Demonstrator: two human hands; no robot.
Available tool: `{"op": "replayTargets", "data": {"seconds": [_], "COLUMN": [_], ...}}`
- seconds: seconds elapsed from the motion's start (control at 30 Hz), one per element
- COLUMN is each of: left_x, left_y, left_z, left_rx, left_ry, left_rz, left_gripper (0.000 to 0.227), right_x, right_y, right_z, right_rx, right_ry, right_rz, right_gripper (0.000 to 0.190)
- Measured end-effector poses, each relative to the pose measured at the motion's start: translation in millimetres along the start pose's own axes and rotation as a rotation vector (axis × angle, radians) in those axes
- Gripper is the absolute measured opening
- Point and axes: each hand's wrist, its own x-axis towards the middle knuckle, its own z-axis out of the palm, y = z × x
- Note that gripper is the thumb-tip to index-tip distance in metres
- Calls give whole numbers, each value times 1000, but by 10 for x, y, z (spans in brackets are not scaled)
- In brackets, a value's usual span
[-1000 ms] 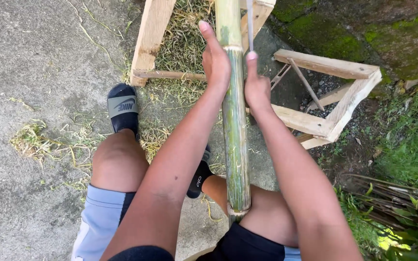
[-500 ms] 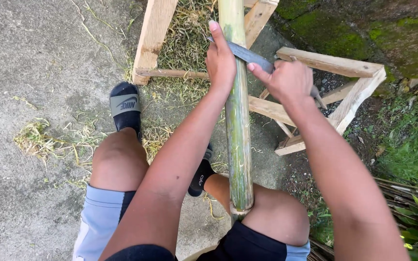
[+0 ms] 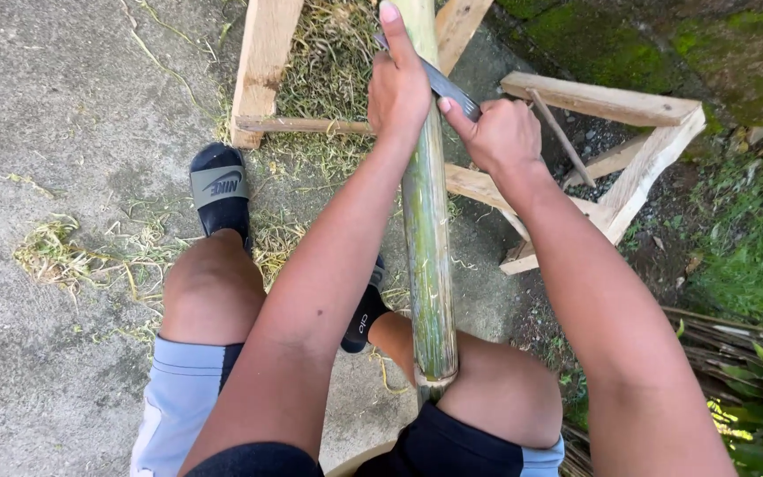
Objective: Shaving the outer layer of a bamboo pole using a knife.
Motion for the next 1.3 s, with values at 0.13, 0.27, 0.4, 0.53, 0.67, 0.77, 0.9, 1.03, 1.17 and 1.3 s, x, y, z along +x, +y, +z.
{"op": "replayTargets", "data": {"seconds": [0.13, 0.27, 0.4, 0.53, 0.67, 0.77, 0.9, 1.03, 1.17, 1.3], "left_x": [-31, -164, -144, -148, -36, 10, 39, 36, 16, 24], "left_y": [-122, -111, -240, -131, -160, -184, -184, -214, -155, -166], "left_z": [24, -76, -60, -70, -15, 28, 43, 51, 9, 10], "left_rx": [2, -120, -298, -248, -206, -220, -269, -266, -263, -246], "left_ry": [13, 30, 45, 53, 8, -1, 41, 28, 17, -3], "left_rz": [4, 95, 154, 125, 35, -63, -46, -21, -19, -53], "left_gripper": [116, 116, 115, 113, 113, 114, 116, 119, 120, 121], "right_x": [-79, -119, -237, -150, -5, 11, -3, -29, 17, 29], "right_y": [-3, -66, -183, -139, -140, -177, -174, -223, -200, -224], "right_z": [287, 413, -16, -530, -726, -788, -802, -870, -874, -909], "right_rx": [126, 340, 237, -246, -414, -478, -518, -543, -556, -581], "right_ry": [12, 19, -72, -81, -63, -98, -84, -48, -36, -68], "right_rz": [92, 174, 190, -20, -121, -152, -181, -181, -192, -208], "right_gripper": [90, 94, 91, 93, 97, 99, 97, 95, 94, 93]}}
